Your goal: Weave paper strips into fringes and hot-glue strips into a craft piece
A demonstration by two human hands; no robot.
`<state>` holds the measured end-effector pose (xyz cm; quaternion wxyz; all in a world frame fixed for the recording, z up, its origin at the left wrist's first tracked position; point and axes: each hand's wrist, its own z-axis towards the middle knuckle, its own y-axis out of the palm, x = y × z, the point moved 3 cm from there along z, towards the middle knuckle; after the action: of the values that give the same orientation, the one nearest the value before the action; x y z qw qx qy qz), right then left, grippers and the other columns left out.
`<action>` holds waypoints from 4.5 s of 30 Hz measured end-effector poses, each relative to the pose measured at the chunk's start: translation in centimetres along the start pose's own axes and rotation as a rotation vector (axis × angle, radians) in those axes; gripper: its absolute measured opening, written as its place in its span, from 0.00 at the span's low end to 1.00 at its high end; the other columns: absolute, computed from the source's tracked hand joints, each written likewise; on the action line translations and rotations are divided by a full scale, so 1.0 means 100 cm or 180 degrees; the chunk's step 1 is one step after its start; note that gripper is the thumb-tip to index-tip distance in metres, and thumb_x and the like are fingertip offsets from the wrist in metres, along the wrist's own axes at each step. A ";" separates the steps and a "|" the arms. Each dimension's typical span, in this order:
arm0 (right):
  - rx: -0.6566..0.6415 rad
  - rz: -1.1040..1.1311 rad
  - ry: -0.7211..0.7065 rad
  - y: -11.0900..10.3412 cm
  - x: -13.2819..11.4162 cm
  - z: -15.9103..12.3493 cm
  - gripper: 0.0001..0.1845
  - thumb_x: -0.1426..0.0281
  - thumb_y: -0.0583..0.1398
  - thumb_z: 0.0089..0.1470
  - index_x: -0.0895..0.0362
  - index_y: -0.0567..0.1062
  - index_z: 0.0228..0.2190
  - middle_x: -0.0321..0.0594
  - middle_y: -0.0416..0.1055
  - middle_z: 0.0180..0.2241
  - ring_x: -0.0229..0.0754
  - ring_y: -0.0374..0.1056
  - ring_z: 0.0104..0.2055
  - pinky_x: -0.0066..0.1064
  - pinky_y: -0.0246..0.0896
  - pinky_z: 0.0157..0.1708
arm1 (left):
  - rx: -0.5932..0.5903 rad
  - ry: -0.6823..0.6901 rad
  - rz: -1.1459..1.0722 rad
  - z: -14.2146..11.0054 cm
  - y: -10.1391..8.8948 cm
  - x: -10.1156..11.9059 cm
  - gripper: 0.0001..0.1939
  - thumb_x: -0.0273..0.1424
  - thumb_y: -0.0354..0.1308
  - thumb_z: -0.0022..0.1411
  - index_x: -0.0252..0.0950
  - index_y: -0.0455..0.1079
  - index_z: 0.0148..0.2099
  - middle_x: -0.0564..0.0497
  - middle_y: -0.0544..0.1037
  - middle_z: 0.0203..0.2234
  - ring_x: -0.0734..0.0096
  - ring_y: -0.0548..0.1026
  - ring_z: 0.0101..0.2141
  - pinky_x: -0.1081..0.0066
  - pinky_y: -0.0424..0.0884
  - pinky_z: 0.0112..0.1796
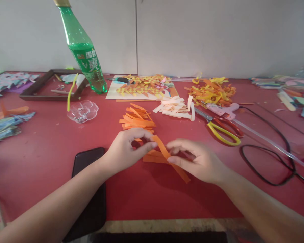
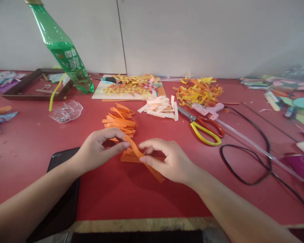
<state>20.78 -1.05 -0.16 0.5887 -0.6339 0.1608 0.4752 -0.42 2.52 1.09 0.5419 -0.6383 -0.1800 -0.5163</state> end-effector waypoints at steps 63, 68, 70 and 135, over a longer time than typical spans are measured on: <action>0.0795 0.1005 0.0429 -0.005 0.004 0.003 0.08 0.68 0.65 0.53 0.55 0.70 0.32 0.36 0.71 0.30 0.35 0.72 0.30 0.24 0.71 0.31 | 0.0074 -0.0806 -0.1186 0.000 0.002 -0.009 0.08 0.34 0.66 0.57 0.34 0.76 0.37 0.50 0.81 0.26 0.70 0.80 0.29 0.73 0.76 0.32; 0.0771 0.0847 0.0360 -0.004 0.003 0.002 0.09 0.68 0.64 0.55 0.53 0.67 0.31 0.37 0.71 0.31 0.37 0.72 0.34 0.27 0.70 0.36 | 0.0113 -0.0877 -0.1233 0.000 0.002 -0.011 0.08 0.34 0.66 0.57 0.34 0.76 0.37 0.52 0.80 0.24 0.72 0.79 0.28 0.74 0.75 0.32; 0.0807 0.0830 0.0343 -0.003 0.004 0.002 0.08 0.67 0.63 0.57 0.53 0.67 0.31 0.37 0.71 0.31 0.38 0.72 0.35 0.29 0.70 0.37 | 0.0127 -0.0890 -0.1179 0.001 0.003 -0.010 0.08 0.34 0.65 0.57 0.34 0.76 0.36 0.52 0.80 0.25 0.72 0.79 0.28 0.74 0.75 0.32; 0.0190 0.1306 0.0696 0.003 0.002 0.000 0.11 0.62 0.63 0.58 0.53 0.67 0.32 0.42 0.81 0.31 0.42 0.80 0.35 0.26 0.73 0.33 | -0.0232 -0.0604 -0.1294 -0.004 0.007 -0.004 0.16 0.36 0.63 0.61 0.36 0.77 0.49 0.47 0.84 0.34 0.65 0.83 0.35 0.71 0.80 0.37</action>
<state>20.69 -1.06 -0.51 0.4773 -0.6179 0.3632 0.5084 -0.21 2.05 0.38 0.3840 -0.6537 -0.3363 -0.5587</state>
